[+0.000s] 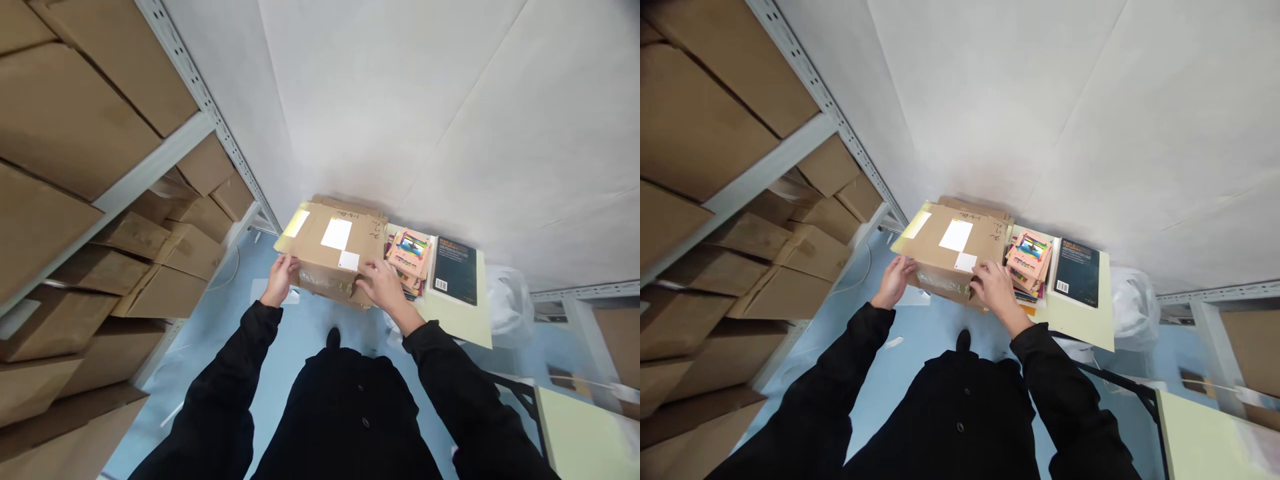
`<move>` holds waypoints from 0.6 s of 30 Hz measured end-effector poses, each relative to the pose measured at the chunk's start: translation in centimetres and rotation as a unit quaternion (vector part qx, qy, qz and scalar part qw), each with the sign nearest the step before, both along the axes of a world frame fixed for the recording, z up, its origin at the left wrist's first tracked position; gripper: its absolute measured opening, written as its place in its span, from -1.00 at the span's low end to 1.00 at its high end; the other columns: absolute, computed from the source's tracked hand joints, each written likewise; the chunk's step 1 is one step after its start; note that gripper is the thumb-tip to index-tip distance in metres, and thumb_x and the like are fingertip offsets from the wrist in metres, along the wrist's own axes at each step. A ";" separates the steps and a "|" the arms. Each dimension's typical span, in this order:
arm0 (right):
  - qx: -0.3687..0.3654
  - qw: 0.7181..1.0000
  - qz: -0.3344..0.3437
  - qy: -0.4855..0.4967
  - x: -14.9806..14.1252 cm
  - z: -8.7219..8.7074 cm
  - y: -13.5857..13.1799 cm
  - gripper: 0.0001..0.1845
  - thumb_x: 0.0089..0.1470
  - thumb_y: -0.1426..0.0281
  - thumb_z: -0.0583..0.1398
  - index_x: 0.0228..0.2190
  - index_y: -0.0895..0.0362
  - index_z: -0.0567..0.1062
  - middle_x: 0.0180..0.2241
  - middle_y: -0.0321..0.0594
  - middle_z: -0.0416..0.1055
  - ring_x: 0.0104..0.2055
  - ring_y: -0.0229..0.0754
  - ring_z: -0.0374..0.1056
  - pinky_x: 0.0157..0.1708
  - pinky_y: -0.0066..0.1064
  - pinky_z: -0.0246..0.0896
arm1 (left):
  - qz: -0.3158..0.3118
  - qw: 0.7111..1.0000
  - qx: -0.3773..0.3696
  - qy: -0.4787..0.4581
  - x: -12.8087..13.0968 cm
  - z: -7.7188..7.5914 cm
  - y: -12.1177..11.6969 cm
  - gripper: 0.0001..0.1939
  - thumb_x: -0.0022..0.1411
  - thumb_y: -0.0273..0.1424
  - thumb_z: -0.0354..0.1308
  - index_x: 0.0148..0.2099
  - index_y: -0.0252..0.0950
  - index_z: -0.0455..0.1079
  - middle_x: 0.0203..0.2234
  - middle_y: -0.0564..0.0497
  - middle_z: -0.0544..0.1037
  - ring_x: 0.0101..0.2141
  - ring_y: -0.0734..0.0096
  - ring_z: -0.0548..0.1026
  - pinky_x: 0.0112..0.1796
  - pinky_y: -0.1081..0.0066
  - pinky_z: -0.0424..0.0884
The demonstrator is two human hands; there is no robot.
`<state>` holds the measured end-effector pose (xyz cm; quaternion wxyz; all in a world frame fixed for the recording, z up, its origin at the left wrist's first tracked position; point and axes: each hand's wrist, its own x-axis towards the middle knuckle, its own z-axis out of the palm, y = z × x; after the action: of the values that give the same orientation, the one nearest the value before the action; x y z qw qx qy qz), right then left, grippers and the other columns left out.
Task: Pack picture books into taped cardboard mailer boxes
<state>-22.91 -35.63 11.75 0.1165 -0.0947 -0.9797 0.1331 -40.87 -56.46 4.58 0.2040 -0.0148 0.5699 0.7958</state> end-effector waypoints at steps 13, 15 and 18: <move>0.035 0.995 0.094 -0.007 -5.5 5.0 -0.1 -0.61 0.12 0.34 0.17 0.01 0.09 0.42 -0.07 0.00 0.36 -0.03 0.04 0.27 -0.05 -0.14 0.18 | 0.119 0.959 -0.168 0.193 0.1 2.2 0.1 -0.72 0.13 -0.18 0.16 -0.34 -0.34 0.40 -0.50 0.06 0.46 -0.46 0.47 0.38 -0.41 0.50 0.31; 0.010 0.997 0.074 0.025 -5.7 5.9 1.1 -0.56 0.11 0.35 0.17 0.05 0.12 0.38 -0.04 0.02 0.34 0.01 0.06 0.25 -0.01 -0.11 0.18 | 0.111 0.945 -0.190 0.243 0.3 3.5 -0.6 -0.74 0.17 -0.21 0.12 -0.34 -0.33 0.39 -0.48 0.05 0.47 -0.43 0.45 0.39 -0.36 0.49 0.31; -0.052 0.994 0.040 0.084 -5.8 7.1 3.2 -0.34 0.06 0.33 0.21 0.18 0.12 0.20 0.05 0.03 0.25 0.05 0.06 0.24 0.03 -0.07 0.19 | 0.096 0.927 -0.190 0.308 0.4 5.9 -1.9 -0.74 0.23 -0.22 0.06 -0.27 -0.32 0.41 -0.43 0.03 0.49 -0.37 0.41 0.42 -0.29 0.48 0.33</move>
<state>-28.75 -32.39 18.86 0.1881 -0.0493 -0.9612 0.1957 -40.45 -58.31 10.45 -0.0655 0.1378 0.7413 0.6536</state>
